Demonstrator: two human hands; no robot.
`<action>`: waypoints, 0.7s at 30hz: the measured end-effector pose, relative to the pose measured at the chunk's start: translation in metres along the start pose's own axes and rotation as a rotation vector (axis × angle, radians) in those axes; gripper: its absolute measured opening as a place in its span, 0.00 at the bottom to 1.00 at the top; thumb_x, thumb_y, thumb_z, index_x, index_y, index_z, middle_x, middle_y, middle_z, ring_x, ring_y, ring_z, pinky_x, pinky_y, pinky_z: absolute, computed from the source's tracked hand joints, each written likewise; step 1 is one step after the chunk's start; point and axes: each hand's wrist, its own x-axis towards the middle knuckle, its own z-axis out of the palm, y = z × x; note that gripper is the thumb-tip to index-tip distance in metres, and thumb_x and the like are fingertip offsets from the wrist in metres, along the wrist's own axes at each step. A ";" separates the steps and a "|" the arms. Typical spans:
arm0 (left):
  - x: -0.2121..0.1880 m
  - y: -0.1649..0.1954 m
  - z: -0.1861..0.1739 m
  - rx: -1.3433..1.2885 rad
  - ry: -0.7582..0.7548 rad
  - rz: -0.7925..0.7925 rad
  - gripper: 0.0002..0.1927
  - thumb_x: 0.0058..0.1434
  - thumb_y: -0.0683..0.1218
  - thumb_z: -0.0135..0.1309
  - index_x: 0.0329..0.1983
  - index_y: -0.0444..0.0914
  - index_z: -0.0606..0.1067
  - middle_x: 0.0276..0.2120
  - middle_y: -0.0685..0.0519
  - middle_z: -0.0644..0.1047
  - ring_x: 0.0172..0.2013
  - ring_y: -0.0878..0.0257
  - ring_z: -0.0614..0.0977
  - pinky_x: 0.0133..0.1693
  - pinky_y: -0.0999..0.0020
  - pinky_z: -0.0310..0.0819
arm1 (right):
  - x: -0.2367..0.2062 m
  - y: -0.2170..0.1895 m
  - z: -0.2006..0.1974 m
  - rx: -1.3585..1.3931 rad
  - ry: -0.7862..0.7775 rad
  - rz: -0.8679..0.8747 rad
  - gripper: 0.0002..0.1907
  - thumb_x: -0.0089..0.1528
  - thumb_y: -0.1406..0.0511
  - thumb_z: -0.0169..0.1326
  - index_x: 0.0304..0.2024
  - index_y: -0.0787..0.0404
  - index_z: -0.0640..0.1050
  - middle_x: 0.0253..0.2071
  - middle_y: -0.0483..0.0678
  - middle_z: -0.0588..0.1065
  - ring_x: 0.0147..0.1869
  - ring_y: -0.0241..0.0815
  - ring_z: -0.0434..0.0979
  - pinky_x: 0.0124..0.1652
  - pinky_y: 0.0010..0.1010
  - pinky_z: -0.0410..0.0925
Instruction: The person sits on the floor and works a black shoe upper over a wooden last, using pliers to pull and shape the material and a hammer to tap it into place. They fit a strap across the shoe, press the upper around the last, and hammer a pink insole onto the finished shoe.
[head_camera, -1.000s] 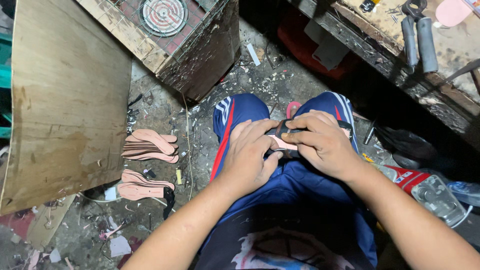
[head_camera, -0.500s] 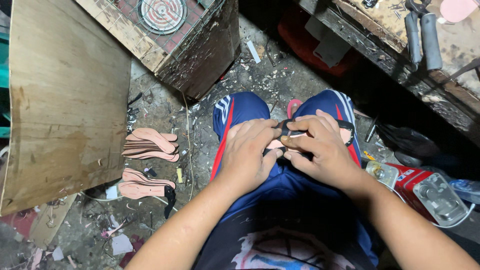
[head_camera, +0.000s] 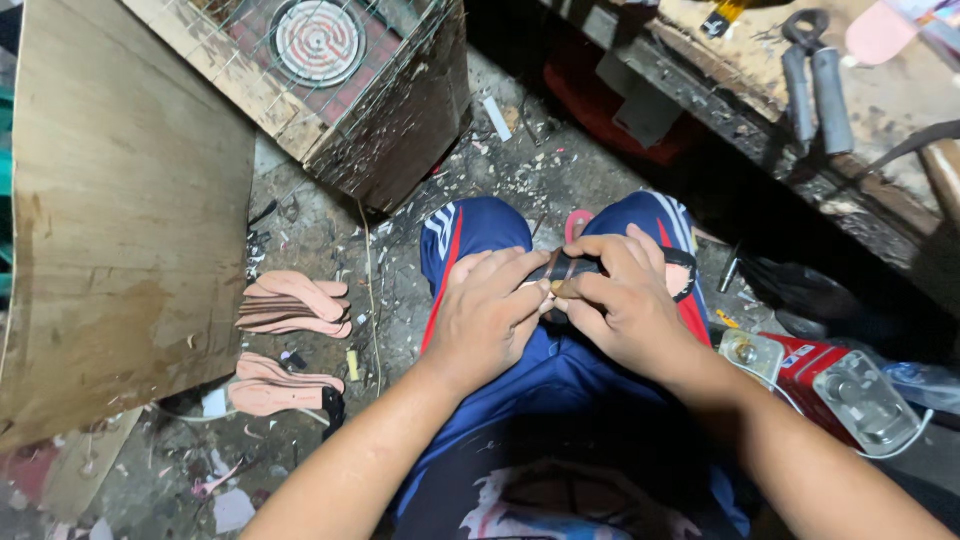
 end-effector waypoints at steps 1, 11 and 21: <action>0.000 0.000 -0.001 -0.009 0.005 0.004 0.08 0.58 0.44 0.61 0.40 0.39 0.78 0.54 0.50 0.78 0.56 0.52 0.78 0.57 0.54 0.65 | 0.003 -0.001 -0.010 -0.003 -0.001 -0.005 0.09 0.53 0.63 0.65 0.37 0.52 0.84 0.53 0.50 0.74 0.62 0.53 0.70 0.65 0.62 0.53; 0.006 -0.006 -0.004 -0.020 0.037 -0.077 0.08 0.59 0.44 0.62 0.39 0.38 0.77 0.51 0.49 0.79 0.51 0.52 0.79 0.52 0.55 0.66 | -0.089 0.132 -0.152 -0.378 0.348 0.560 0.23 0.66 0.65 0.62 0.60 0.70 0.74 0.57 0.66 0.73 0.58 0.64 0.74 0.58 0.46 0.67; 0.008 0.003 -0.002 -0.013 0.049 -0.064 0.08 0.58 0.44 0.61 0.40 0.38 0.78 0.51 0.49 0.79 0.51 0.52 0.78 0.52 0.55 0.66 | -0.119 0.121 -0.134 -0.266 0.464 0.596 0.24 0.71 0.62 0.55 0.65 0.69 0.71 0.58 0.62 0.76 0.59 0.56 0.77 0.59 0.41 0.68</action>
